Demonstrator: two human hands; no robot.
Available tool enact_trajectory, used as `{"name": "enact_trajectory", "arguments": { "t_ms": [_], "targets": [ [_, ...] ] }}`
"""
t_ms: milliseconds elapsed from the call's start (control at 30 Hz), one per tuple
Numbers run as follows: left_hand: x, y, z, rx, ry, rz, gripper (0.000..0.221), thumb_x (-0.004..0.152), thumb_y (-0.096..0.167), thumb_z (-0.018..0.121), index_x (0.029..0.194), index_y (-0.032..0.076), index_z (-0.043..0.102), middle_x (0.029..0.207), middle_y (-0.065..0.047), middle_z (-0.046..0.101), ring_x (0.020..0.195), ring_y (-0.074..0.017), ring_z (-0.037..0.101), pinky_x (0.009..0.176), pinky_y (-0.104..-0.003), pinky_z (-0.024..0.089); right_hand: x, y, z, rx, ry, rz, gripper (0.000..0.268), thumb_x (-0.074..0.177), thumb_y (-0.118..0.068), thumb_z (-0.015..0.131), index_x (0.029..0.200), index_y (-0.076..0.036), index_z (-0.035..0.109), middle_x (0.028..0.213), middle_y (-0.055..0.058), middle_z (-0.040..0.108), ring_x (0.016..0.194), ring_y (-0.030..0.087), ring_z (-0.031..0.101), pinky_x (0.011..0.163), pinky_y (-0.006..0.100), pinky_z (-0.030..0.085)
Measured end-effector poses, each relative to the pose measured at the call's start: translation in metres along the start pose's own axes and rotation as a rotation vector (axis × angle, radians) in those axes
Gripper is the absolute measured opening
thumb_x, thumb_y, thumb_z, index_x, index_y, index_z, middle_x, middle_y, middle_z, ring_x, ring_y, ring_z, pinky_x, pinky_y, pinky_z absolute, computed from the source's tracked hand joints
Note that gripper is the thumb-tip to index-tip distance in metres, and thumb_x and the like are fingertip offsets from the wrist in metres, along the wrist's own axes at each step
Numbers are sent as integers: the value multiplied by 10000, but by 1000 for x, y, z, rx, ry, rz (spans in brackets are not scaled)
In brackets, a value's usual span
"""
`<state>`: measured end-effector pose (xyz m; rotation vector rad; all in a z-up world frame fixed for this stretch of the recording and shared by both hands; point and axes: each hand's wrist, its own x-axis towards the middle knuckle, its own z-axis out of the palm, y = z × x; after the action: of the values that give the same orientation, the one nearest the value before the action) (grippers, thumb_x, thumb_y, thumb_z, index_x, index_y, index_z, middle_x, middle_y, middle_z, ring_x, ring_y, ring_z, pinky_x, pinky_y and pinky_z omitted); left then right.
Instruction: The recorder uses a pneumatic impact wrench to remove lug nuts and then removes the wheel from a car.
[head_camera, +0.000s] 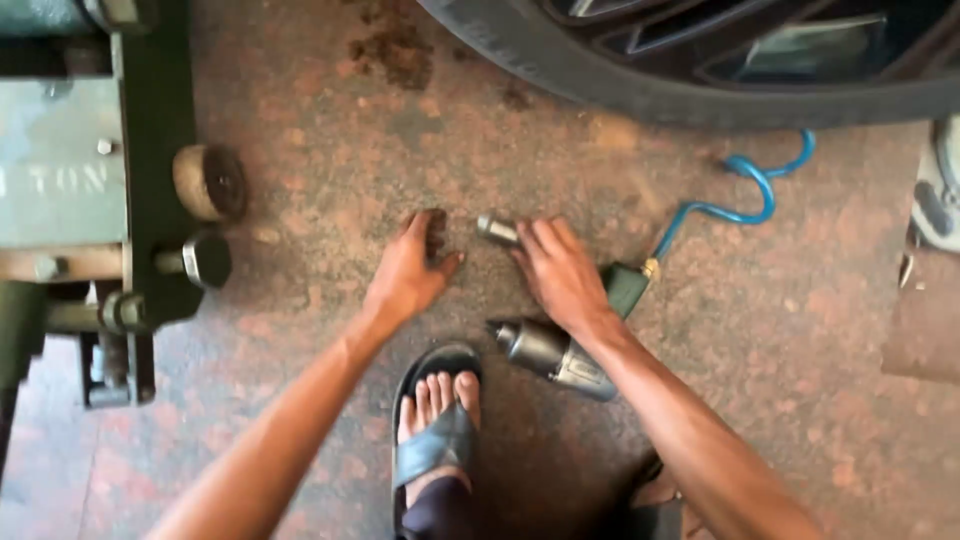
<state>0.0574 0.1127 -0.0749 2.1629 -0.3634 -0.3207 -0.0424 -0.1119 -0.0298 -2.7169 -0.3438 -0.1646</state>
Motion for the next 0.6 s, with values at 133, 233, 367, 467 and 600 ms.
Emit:
{"name": "enact_trajectory", "arguments": {
  "t_ms": [133, 233, 367, 467, 600],
  "targets": [
    [-17, 12, -12, -21, -104, 252, 732, 800, 142, 842, 1437, 29, 498, 1364, -267, 594, 1200, -424, 615, 959, -453, 531, 10, -22, -34, 75, -81, 48, 333, 958, -84, 730, 1267, 16, 659, 1124, 173, 627, 1060, 383, 587, 901, 442, 505],
    [5, 39, -28, -200, -311, 345, 754, 819, 141, 820, 1477, 52, 464, 1418, -232, 577, 1214, -350, 624, 957, -397, 538, 2, -22, -40, 204, -65, -12, 406, 899, -122, 726, 1269, 20, 636, 1121, 172, 623, 1065, 373, 594, 931, 437, 510],
    [-1, 63, -40, -242, -564, 161, 501, 869, 167, 809, 1331, 84, 634, 1164, -126, 742, 1039, -224, 703, 886, -339, 564, -2, -28, -58, 344, -72, 37, 382, 957, -130, 706, 1295, 25, 619, 1187, 178, 630, 1124, 358, 604, 960, 434, 508],
    [1, 70, -47, -322, -584, 104, 406, 871, 157, 807, 1252, 74, 693, 1044, -82, 790, 963, -160, 720, 836, -311, 574, 0, -23, -68, 401, -113, 91, 390, 970, -159, 694, 1305, 24, 614, 1199, 174, 633, 1108, 336, 628, 947, 428, 520],
    [0, 84, -51, -321, -641, -8, 370, 877, 163, 771, 1223, 64, 685, 916, -48, 792, 833, -103, 741, 731, -281, 593, -13, -11, -63, 484, -309, 218, 432, 980, -239, 651, 1359, -36, 608, 1209, 137, 628, 1053, 289, 659, 946, 408, 562]
  ]
}}
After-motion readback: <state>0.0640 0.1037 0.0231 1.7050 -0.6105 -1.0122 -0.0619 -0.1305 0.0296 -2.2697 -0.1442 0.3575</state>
